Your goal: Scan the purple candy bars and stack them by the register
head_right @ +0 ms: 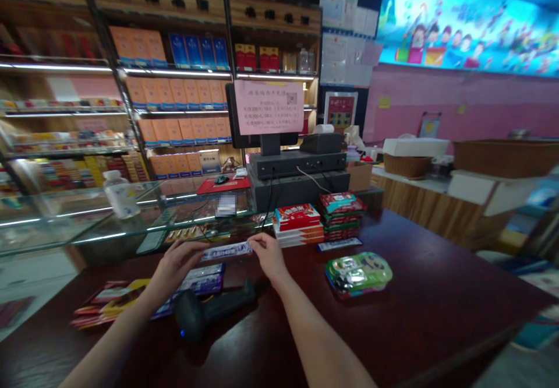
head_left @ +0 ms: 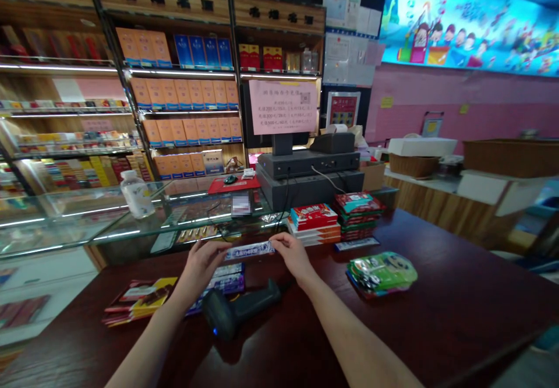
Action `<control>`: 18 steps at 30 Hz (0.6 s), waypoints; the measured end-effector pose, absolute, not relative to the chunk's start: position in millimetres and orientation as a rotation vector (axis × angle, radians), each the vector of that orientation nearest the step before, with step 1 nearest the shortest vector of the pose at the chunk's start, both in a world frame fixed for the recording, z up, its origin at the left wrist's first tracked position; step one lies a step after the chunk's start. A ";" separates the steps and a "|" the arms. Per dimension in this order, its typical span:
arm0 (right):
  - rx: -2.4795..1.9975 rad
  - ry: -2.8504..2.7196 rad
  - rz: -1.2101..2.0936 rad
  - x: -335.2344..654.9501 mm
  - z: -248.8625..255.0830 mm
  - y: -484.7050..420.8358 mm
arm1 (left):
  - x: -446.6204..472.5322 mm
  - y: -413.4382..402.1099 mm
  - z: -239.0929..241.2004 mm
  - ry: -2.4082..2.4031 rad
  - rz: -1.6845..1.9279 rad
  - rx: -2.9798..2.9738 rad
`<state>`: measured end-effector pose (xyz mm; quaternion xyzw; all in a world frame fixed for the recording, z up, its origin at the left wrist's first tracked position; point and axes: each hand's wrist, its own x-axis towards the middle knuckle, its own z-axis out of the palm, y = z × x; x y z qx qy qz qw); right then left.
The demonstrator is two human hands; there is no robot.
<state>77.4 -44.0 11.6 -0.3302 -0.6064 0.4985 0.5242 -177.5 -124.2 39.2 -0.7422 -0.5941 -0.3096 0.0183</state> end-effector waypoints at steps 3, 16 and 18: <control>-0.794 -1.380 1.245 76.5 9.6 -41.9 | -182.8 -125.8 37.0 -1.851 -0.892 -2.297; -0.788 -1.371 1.307 70.0 4.8 -44.5 | -204.0 -131.9 14.0 -1.434 -0.872 -2.183; -0.785 -1.381 1.317 69.9 4.7 -45.1 | -204.8 -136.1 17.4 -1.395 -0.872 -2.155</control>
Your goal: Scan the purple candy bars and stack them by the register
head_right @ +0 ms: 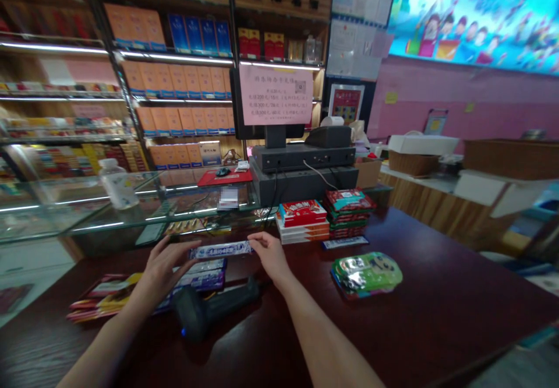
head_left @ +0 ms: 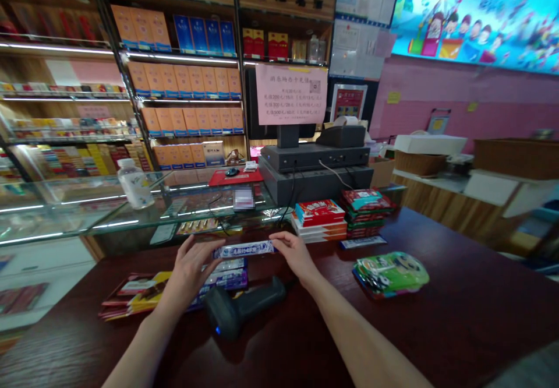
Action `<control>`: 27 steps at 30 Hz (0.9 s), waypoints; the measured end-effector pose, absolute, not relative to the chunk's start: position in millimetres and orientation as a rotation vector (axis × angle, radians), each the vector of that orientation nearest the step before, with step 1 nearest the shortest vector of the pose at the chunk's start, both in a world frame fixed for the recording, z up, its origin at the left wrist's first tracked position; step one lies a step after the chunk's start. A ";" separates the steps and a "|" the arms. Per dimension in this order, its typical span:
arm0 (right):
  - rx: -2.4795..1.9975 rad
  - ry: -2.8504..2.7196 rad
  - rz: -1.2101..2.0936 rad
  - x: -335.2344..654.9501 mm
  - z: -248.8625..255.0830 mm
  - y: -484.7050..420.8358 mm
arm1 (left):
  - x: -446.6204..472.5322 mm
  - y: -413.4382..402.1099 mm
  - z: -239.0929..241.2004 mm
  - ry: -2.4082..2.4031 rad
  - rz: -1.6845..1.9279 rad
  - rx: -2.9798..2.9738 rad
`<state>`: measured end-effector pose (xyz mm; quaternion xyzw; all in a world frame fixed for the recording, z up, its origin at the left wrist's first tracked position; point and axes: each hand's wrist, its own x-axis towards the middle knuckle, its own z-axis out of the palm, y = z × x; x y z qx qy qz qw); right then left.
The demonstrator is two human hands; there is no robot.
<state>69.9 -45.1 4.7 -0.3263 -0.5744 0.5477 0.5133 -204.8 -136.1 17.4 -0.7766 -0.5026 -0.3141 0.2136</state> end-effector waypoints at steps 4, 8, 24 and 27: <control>-0.791 -1.378 1.370 71.3 3.8 -45.7 | -206.0 -143.9 22.5 -1.401 -0.886 -2.074; -0.783 -1.439 1.349 73.4 3.9 -47.5 | -209.7 -147.1 21.8 -1.421 -0.901 -2.004; -0.643 -1.843 0.656 77.7 4.4 -56.9 | -203.3 -147.5 18.4 -1.422 -0.976 -2.017; -0.544 -1.905 0.437 78.2 7.9 -59.5 | -201.8 -146.6 17.8 -1.419 -0.970 -2.054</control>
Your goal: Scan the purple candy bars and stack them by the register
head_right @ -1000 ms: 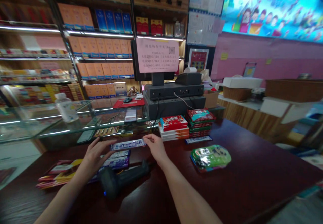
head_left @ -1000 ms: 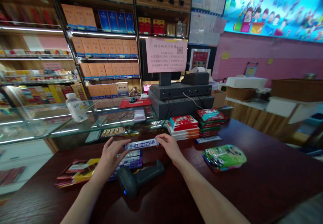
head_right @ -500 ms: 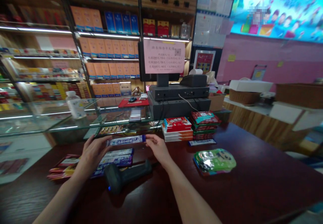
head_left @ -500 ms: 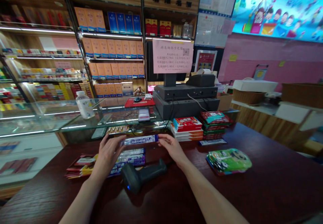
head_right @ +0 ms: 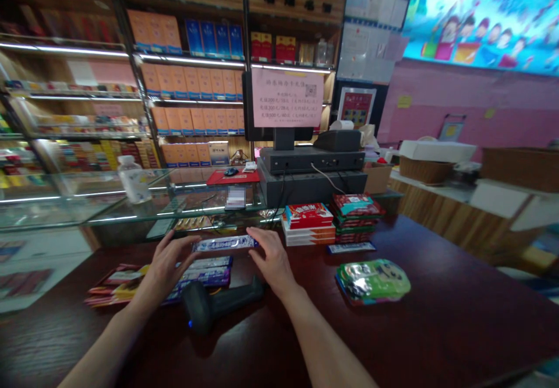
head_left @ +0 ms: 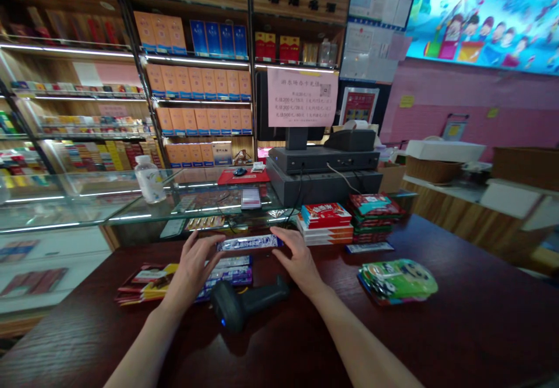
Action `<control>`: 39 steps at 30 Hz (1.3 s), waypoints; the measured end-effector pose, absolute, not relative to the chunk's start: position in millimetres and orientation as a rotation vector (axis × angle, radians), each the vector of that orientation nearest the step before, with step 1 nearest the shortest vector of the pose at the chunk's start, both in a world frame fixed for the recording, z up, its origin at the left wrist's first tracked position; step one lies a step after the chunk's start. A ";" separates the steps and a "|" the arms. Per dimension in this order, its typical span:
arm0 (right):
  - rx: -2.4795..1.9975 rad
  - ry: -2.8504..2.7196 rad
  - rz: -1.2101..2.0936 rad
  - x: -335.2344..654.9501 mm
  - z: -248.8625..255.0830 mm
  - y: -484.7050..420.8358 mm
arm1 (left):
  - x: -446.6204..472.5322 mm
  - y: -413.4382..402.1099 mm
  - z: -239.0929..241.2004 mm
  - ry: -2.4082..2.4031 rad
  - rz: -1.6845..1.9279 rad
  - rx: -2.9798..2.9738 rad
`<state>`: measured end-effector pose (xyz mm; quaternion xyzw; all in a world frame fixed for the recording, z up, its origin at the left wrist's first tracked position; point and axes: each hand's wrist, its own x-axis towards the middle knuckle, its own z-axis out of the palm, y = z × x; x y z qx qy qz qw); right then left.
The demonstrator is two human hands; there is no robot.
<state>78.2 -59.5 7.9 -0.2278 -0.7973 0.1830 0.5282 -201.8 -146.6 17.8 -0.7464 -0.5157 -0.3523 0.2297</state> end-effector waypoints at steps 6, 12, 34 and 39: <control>-0.490 -1.891 0.457 75.6 4.9 -58.0 | -199.8 -145.0 16.4 -1.390 -0.975 -2.086; -0.595 -1.859 0.629 71.6 3.9 -60.8 | -195.1 -146.9 16.9 -1.469 -1.018 -2.046; -0.751 -1.464 1.337 58.0 3.9 -61.5 | -197.6 -148.6 19.0 -1.478 -0.909 -2.084; -0.757 -1.496 1.336 57.7 -0.9 -58.9 | -202.6 -149.3 18.0 -1.516 -0.914 -2.018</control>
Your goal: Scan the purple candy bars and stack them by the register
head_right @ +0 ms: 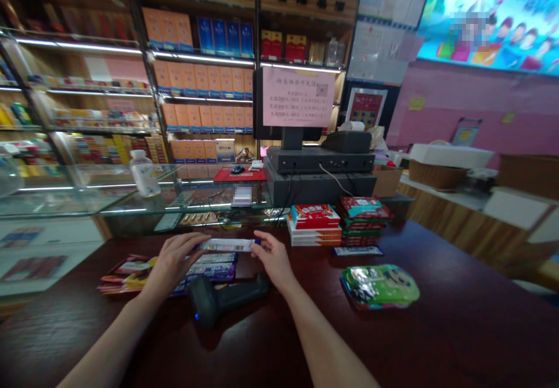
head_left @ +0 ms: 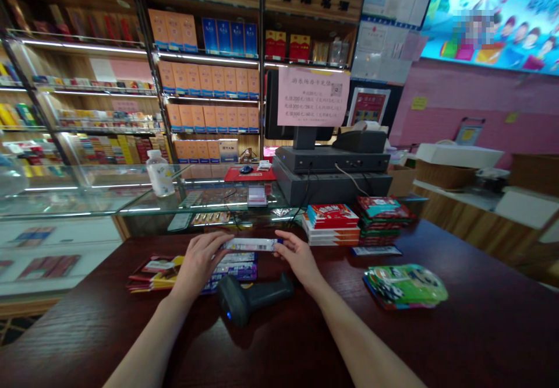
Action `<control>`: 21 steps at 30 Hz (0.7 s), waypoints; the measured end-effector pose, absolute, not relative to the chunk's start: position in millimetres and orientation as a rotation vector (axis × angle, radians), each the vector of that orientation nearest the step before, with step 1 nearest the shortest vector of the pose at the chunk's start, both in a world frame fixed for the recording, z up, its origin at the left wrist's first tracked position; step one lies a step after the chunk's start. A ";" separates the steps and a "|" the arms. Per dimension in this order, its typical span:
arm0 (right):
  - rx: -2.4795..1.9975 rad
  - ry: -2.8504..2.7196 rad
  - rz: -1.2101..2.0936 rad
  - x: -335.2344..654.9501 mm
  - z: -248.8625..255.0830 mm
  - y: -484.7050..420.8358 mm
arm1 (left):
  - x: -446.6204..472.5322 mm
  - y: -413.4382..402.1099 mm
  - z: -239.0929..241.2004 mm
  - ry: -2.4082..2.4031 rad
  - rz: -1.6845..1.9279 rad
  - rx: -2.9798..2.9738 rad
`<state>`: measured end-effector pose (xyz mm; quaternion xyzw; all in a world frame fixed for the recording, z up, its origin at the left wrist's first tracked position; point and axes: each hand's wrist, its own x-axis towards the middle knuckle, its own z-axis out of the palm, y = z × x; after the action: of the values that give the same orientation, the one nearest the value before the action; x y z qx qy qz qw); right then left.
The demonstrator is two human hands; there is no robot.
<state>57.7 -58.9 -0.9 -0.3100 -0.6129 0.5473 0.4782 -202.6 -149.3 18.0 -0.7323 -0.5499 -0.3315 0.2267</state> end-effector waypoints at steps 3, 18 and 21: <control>-0.760 -1.515 1.277 58.1 -4.0 -55.8 | -206.0 -150.0 18.0 -1.535 -0.914 -1.949; -0.599 -2.610 0.814 85.2 33.5 -102.3 | -221.2 -156.5 21.2 -1.641 -0.921 -1.646; -0.584 -2.702 0.724 78.1 26.7 -105.8 | -223.6 -157.6 21.6 -1.650 -0.920 -1.626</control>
<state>78.1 -105.8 26.7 -0.2024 -0.9360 0.2508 0.1414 -223.6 -157.6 21.6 -0.6184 -0.6274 -0.3497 0.3187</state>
